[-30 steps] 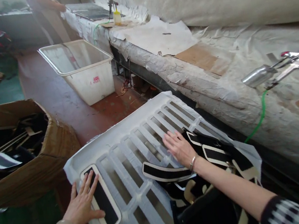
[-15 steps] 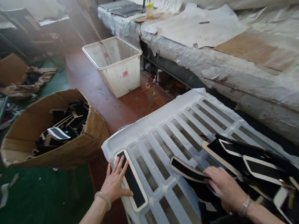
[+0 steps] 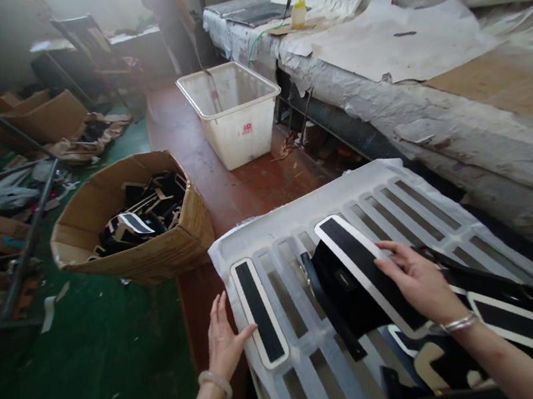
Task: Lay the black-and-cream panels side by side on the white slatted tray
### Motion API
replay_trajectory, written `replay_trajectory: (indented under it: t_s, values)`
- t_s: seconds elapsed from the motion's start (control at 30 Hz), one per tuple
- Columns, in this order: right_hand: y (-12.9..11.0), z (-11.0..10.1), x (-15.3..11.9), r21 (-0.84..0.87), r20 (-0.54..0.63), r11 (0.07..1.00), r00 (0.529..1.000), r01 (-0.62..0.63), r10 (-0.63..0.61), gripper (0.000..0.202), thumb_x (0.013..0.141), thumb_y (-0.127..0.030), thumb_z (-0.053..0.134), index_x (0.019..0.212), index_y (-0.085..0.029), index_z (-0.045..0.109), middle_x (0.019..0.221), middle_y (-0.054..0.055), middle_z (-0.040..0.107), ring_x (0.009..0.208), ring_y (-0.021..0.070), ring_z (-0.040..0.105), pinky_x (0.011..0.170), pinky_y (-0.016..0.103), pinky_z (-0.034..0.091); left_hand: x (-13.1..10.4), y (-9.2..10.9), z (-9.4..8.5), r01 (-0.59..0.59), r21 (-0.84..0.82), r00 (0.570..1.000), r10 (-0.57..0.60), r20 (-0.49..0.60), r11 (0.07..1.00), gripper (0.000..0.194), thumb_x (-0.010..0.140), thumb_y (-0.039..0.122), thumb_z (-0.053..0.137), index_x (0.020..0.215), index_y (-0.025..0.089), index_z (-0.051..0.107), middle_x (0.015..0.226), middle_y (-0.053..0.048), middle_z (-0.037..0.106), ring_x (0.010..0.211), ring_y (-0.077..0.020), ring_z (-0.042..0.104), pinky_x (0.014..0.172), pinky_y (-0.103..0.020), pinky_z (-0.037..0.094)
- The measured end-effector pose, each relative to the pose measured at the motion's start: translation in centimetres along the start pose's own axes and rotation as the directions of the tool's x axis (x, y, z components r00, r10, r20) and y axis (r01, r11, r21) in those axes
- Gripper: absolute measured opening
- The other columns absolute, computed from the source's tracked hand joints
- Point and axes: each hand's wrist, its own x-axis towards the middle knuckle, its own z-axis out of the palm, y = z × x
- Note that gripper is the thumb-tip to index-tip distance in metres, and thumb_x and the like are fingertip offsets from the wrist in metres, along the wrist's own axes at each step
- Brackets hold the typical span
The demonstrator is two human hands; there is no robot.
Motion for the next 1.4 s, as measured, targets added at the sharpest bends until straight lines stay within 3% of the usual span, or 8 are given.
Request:
replay_trajectory:
  t_s: [0.13, 0.37, 0.53, 0.6, 0.73, 0.9, 1.27, 1.4]
  values:
    - [3.8, 4.9, 0.0, -0.251, 0.004, 0.964, 0.996, -0.088, 0.092, 0.047, 0.086, -0.035, 0.04, 0.128, -0.017, 0.051, 0.084, 0.004, 0.067, 0.079, 0.0213, 0.065, 0.077, 0.035, 0.051, -0.3, 0.9, -0.3, -0.186, 0.1, 0.981, 0.19, -0.034, 0.977, 0.064, 0.086, 0.04, 0.057, 0.143, 0.024, 0.033, 0.154, -0.012, 0.022, 0.141, -0.0307, 0.025, 0.111, -0.052, 0.03]
    - [7.1, 8.9, -2.0, -0.507, -0.024, 0.855, 0.993, -0.11, 0.114, 0.088, 0.064, -0.043, 0.071, 0.142, -0.021, 0.037, 0.127, 0.012, 0.051, 0.112, 0.0331, 0.052, 0.088, 0.044, 0.046, 1.6, -0.7, -0.4, -0.593, 0.3, 0.803, 0.576, 0.153, 0.747, 0.053, 0.09, 0.04, 0.051, 0.14, 0.028, 0.04, 0.149, -0.005, 0.039, 0.139, -0.0294, 0.03, 0.112, -0.055, 0.025]
    - [5.9, 9.0, -2.3, -0.567, -0.06, 0.819, 0.997, -0.08, 0.056, 0.081, 0.069, -0.029, 0.067, 0.142, -0.022, 0.035, 0.117, 0.01, 0.051, 0.107, 0.028, 0.053, 0.09, 0.038, 0.045, 1.8, -0.8, -0.6, -0.602, 0.305, 0.794, 0.592, 0.134, 0.738, 0.055, 0.089, 0.039, 0.053, 0.141, 0.027, 0.04, 0.148, -0.005, 0.04, 0.137, -0.0282, 0.035, 0.115, -0.054, 0.018]
    - [4.2, 8.6, -2.3, -0.598, -0.115, 0.801, 0.991, -0.012, -0.07, 0.076, 0.074, -0.028, 0.063, 0.143, -0.022, 0.032, 0.113, 0.01, 0.05, 0.105, 0.0282, 0.052, 0.09, 0.039, 0.044, 1.8, -0.5, -0.9, -0.598, 0.285, 0.801, 0.576, 0.166, 0.749, 0.054, 0.089, 0.035, 0.052, 0.141, 0.027, 0.04, 0.149, -0.005, 0.039, 0.137, -0.0274, 0.035, 0.115, -0.054, 0.018]
    - [-1.5, 8.3, -2.4, -0.73, -0.238, 0.666, 0.854, 0.157, -0.462, 0.072, 0.081, -0.026, 0.059, 0.145, -0.019, 0.027, 0.113, 0.015, 0.048, 0.101, 0.0314, 0.052, 0.084, 0.044, 0.046, 1.8, -0.1, -1.6, -0.578, 0.247, 0.813, 0.525, 0.251, 0.778, 0.055, 0.089, 0.031, 0.051, 0.142, 0.028, 0.037, 0.151, -0.004, 0.034, 0.139, -0.0273, 0.031, 0.116, -0.058, 0.011]
    - [-7.2, 11.4, -2.2, -0.706, -0.369, 0.692, 0.757, 0.149, -0.54, 0.068, 0.084, -0.027, 0.055, 0.145, -0.016, 0.028, 0.111, 0.018, 0.05, 0.093, 0.0313, 0.054, 0.075, 0.042, 0.049, 1.9, -0.3, -1.9, -0.553, 0.199, 0.824, 0.495, 0.277, 0.809, 0.059, 0.088, 0.029, 0.053, 0.144, 0.031, 0.033, 0.152, -0.004, 0.033, 0.14, -0.0279, 0.03, 0.114, -0.062, -0.005]
    - [-4.9, 20.0, -4.7, -0.763, -0.118, 0.595, 0.851, 0.251, -0.511, 0.075, 0.089, -0.014, 0.044, 0.151, -0.033, 0.006, 0.114, 0.015, 0.054, 0.091, 0.029, 0.057, 0.071, 0.043, 0.044, 2.0, -1.1, -1.7, -0.533, 0.163, 0.833, 0.481, 0.272, 0.83, 0.062, 0.089, 0.029, 0.053, 0.145, 0.032, 0.029, 0.153, -0.003, 0.03, 0.141, -0.0266, 0.026, 0.112, -0.06, -0.015]
    - [-3.8, 21.8, -7.1, -0.694, -0.023, 0.651, 0.894, 0.308, -0.448, 0.088, 0.082, -0.01, 0.05, 0.15, -0.034, 0.0, 0.116, 0.015, 0.052, 0.095, 0.031, 0.056, 0.073, 0.044, 0.047, 1.9, -1.2, -1.8, -0.535, 0.153, 0.831, 0.485, 0.272, 0.831, 0.064, 0.087, 0.029, 0.056, 0.145, 0.032, 0.03, 0.153, -0.004, 0.031, 0.14, -0.0281, 0.027, 0.112, -0.062, -0.013]
